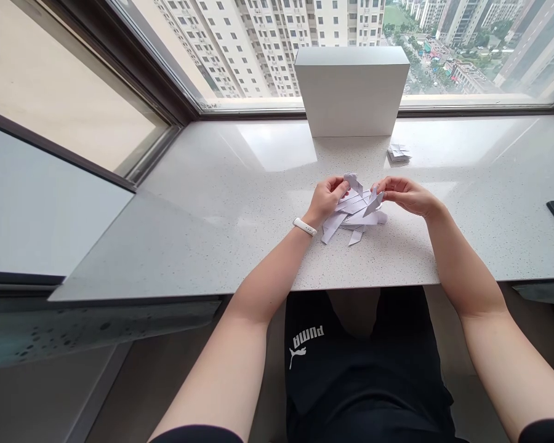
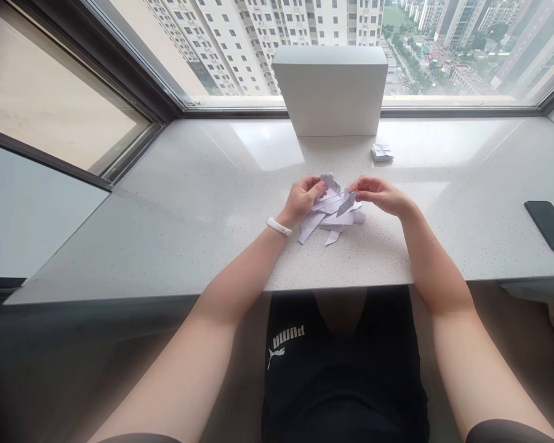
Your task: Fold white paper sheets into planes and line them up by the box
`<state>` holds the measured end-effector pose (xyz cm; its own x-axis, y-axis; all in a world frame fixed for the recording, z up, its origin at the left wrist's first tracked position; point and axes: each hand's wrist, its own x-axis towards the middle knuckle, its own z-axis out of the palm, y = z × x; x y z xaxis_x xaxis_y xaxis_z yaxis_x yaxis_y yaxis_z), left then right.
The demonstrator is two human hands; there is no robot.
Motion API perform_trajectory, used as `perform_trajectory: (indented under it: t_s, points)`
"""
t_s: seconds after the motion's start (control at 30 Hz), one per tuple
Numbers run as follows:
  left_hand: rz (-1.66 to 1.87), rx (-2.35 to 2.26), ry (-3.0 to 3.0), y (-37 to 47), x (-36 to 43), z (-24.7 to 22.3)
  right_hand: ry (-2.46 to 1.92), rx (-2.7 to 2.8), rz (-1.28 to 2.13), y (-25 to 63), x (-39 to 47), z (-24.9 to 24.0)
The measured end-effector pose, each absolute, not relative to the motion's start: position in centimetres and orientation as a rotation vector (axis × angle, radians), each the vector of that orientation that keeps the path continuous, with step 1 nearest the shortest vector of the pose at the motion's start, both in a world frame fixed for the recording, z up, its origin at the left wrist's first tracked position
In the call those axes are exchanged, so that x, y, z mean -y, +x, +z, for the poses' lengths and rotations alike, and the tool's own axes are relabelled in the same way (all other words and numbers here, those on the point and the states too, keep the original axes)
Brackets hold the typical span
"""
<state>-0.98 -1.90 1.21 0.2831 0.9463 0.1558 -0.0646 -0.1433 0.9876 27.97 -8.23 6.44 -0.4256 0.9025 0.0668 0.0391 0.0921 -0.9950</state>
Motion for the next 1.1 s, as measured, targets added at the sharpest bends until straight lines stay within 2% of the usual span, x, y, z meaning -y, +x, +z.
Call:
perform_trajectory:
  t_s: [0.53, 1.1]
  points:
    - [1.032, -0.844, 1.538, -0.6, 2.8, 1.1, -1.158, 1.586, 0.834, 24.2, 7.3, 3.2]
    - [1.035, -0.865, 1.551, -0.5, 3.1, 1.5, -1.225, 1.549, 0.723, 23.4, 7.7, 3.4]
